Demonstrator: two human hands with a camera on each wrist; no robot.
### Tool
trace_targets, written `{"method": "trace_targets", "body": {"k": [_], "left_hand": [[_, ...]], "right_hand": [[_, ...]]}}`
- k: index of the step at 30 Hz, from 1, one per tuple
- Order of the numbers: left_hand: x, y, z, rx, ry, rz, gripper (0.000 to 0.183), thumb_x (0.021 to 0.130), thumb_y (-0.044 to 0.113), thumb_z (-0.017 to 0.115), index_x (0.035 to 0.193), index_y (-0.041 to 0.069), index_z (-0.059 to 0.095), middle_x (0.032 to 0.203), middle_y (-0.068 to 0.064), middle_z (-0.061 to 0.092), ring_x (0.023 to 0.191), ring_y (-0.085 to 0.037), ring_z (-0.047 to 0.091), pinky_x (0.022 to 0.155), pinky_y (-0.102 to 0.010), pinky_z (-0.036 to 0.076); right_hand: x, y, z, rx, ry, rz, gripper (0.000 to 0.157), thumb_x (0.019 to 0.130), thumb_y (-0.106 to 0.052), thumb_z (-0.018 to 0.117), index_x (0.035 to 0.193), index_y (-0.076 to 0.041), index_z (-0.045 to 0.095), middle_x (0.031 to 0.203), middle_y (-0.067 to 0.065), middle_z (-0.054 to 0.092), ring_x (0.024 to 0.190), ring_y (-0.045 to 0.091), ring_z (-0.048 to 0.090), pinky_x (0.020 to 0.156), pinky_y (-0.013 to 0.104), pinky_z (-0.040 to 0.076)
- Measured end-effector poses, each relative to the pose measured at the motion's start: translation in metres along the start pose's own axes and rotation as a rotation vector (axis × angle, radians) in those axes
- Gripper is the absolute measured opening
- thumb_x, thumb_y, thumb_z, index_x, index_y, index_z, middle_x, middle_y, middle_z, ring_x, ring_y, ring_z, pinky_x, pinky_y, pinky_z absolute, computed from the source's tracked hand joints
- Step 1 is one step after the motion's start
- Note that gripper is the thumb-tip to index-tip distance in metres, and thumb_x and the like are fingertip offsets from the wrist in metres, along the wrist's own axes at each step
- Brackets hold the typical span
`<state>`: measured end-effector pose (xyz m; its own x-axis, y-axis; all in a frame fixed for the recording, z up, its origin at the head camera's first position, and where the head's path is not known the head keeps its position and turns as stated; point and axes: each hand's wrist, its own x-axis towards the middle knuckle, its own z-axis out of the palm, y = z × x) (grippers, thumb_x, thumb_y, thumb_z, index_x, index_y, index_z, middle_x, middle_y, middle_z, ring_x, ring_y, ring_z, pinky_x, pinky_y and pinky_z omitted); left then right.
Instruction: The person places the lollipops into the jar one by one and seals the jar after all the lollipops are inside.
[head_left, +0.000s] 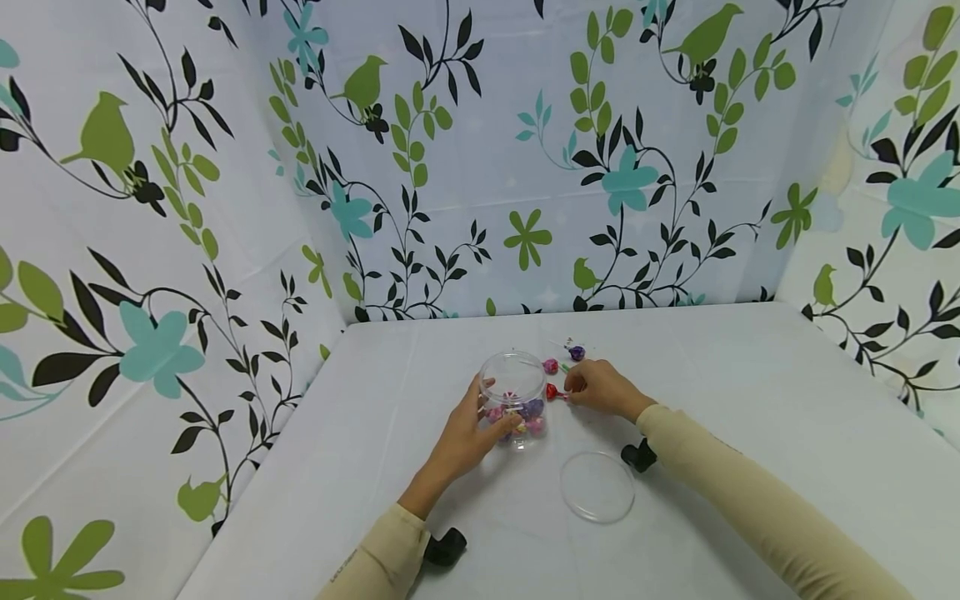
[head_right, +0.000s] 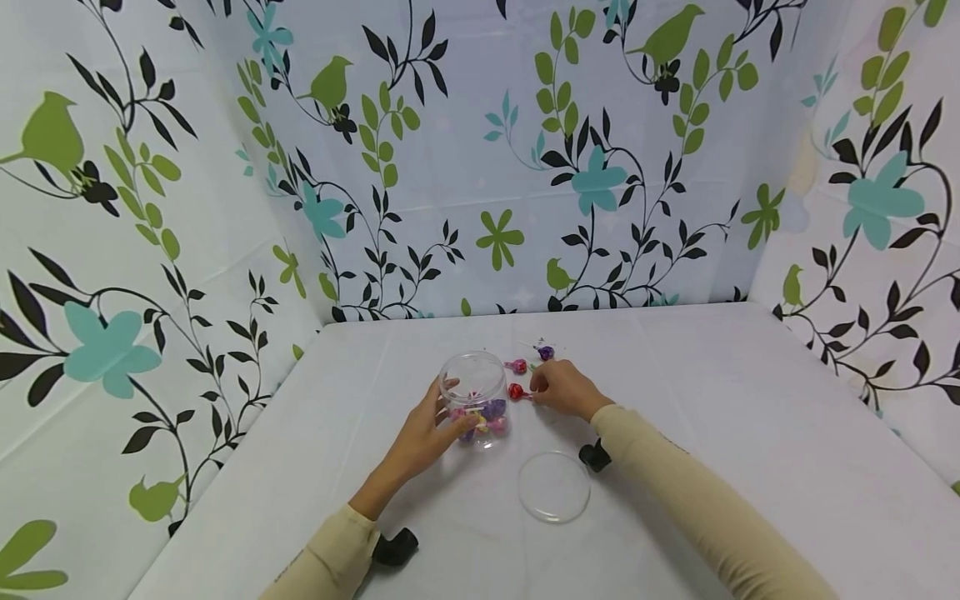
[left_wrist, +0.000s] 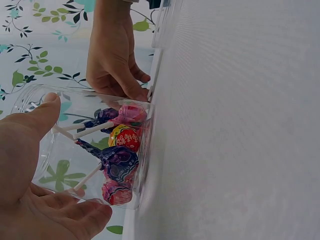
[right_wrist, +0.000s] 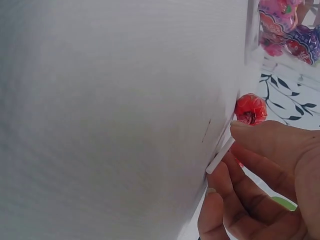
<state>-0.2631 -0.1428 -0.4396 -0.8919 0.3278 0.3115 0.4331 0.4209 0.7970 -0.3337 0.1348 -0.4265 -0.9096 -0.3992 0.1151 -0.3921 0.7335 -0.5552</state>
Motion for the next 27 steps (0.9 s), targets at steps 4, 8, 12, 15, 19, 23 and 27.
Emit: {"method": "trace_targets", "body": {"k": [4, 8, 12, 15, 19, 23, 27], "left_hand": [[0.000, 0.001, 0.000, -0.002, -0.003, -0.001, 0.094, 0.098, 0.032, 0.076, 0.166, 0.009, 0.017, 0.161, -0.021, 0.038, 0.144, -0.040, 0.041, 0.115, -0.051, 0.038], [0.000, 0.002, 0.000, 0.001, -0.002, -0.009, 0.093, 0.098, 0.030, 0.077, 0.167, 0.011, 0.017, 0.162, -0.020, 0.037, 0.145, -0.040, 0.041, 0.115, -0.051, 0.038], [-0.001, 0.002, 0.000, 0.003, -0.003, -0.016, 0.094, 0.097, 0.033, 0.077, 0.167, 0.013, 0.017, 0.162, -0.018, 0.038, 0.145, -0.038, 0.041, 0.115, -0.049, 0.039], [0.000, 0.002, 0.000, 0.000, -0.005, -0.011, 0.094, 0.097, 0.033, 0.077, 0.167, 0.011, 0.017, 0.162, -0.019, 0.038, 0.145, -0.039, 0.042, 0.115, -0.049, 0.039], [-0.001, 0.003, 0.000, -0.004, -0.007, -0.006, 0.094, 0.098, 0.034, 0.076, 0.166, 0.010, 0.017, 0.162, -0.020, 0.038, 0.144, -0.039, 0.042, 0.115, -0.049, 0.039], [-0.001, 0.003, -0.001, -0.003, -0.009, -0.001, 0.092, 0.098, 0.035, 0.076, 0.166, 0.013, 0.018, 0.161, -0.021, 0.037, 0.144, -0.040, 0.042, 0.115, -0.050, 0.039], [-0.001, 0.002, -0.001, -0.006, -0.009, -0.001, 0.091, 0.098, 0.033, 0.076, 0.166, 0.013, 0.019, 0.161, -0.022, 0.037, 0.143, -0.042, 0.042, 0.114, -0.052, 0.039]], "right_hand": [[0.000, 0.001, 0.000, 0.001, -0.008, 0.011, 0.006, 0.091, -0.003, 0.079, 0.096, -0.004, 0.077, 0.087, 0.002, 0.069, 0.081, 0.019, 0.061, 0.081, 0.037, 0.059], [-0.001, 0.000, 0.000, 0.017, -0.024, 0.028, 0.005, 0.092, -0.002, 0.077, 0.096, -0.003, 0.078, 0.087, 0.002, 0.070, 0.080, 0.019, 0.061, 0.081, 0.038, 0.059], [-0.001, 0.001, 0.001, 0.012, -0.034, 0.018, 0.005, 0.093, 0.000, 0.075, 0.096, -0.002, 0.078, 0.086, 0.002, 0.071, 0.079, 0.019, 0.061, 0.080, 0.038, 0.059], [-0.002, 0.003, -0.001, 0.000, -0.033, 0.004, 0.005, 0.093, 0.000, 0.074, 0.096, -0.002, 0.078, 0.086, 0.001, 0.071, 0.078, 0.018, 0.061, 0.079, 0.037, 0.059], [-0.003, 0.002, -0.004, 0.001, -0.020, -0.010, 0.005, 0.094, -0.001, 0.074, 0.096, -0.002, 0.078, 0.087, 0.002, 0.072, 0.080, 0.018, 0.061, 0.080, 0.038, 0.059], [-0.005, -0.001, -0.011, 0.005, -0.002, -0.019, 0.005, 0.094, -0.001, 0.074, 0.097, -0.001, 0.078, 0.090, 0.003, 0.071, 0.081, 0.020, 0.061, 0.081, 0.038, 0.060], [-0.007, -0.005, -0.020, 0.001, 0.022, -0.029, 0.006, 0.094, -0.001, 0.074, 0.098, 0.001, 0.078, 0.089, 0.004, 0.071, 0.080, 0.020, 0.062, 0.078, 0.037, 0.061]]}}
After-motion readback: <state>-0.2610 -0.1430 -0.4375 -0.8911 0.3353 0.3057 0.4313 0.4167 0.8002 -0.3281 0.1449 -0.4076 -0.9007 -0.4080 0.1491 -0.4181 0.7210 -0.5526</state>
